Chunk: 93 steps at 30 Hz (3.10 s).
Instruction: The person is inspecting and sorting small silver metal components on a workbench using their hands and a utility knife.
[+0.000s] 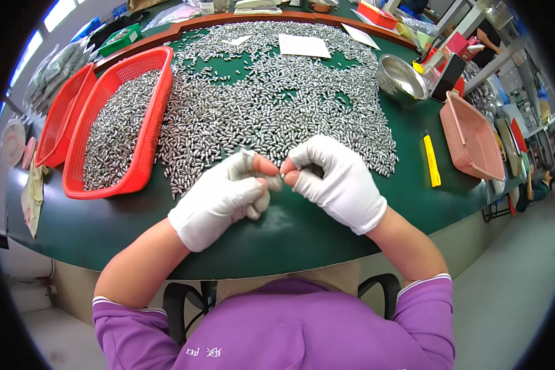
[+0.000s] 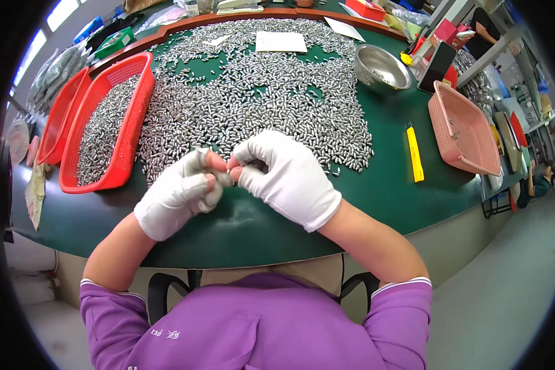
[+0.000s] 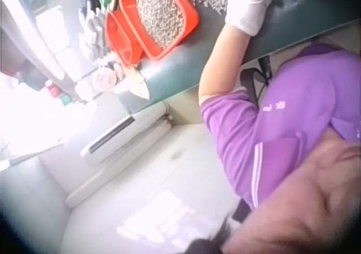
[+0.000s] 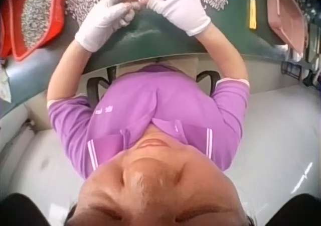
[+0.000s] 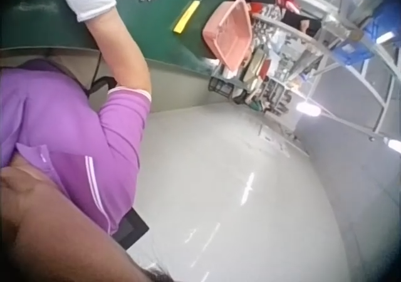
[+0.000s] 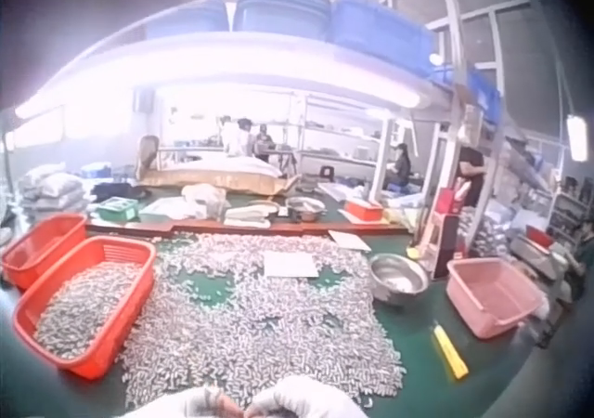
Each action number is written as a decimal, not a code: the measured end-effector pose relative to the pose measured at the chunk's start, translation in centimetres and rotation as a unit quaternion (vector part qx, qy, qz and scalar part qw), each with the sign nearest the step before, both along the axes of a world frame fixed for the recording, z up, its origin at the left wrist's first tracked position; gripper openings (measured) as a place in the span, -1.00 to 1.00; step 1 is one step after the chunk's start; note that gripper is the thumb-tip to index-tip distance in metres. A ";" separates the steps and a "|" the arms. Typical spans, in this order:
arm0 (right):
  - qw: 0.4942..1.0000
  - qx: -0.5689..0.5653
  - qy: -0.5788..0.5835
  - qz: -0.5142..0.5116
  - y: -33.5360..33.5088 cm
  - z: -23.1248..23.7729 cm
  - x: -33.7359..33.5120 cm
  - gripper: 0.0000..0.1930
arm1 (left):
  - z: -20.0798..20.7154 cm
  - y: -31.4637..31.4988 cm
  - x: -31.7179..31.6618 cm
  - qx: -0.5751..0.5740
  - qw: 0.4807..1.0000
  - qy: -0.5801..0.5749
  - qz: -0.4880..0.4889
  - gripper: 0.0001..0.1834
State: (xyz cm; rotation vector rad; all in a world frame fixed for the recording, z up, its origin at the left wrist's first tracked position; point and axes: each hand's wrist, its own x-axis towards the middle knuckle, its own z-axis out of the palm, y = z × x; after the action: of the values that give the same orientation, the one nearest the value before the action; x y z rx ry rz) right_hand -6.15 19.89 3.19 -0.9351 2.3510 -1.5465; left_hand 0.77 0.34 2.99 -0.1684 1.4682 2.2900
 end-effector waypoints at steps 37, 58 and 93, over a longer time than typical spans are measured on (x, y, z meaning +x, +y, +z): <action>0.949 -0.048 0.310 -0.014 0.1 -1.4 -1.8 -0.81 | -1.6 -1.0 -0.7 0.060 0.995 0.049 0.059 -0.87; 0.892 0.273 0.361 0.004 1.9 -1.7 1.8 -0.71 | -2.0 -1.5 -1.2 0.083 0.978 0.119 0.151 -0.87; 0.857 0.329 0.393 0.048 0.5 -1.2 1.5 -0.75 | -2.2 -1.8 -1.5 0.093 0.978 0.122 0.138 -0.90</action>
State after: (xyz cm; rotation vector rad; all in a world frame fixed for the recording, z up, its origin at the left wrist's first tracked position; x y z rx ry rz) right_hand -4.66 20.39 1.95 -1.6279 2.9281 -0.1965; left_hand -0.72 -1.45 0.83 -0.0375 1.4063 2.7419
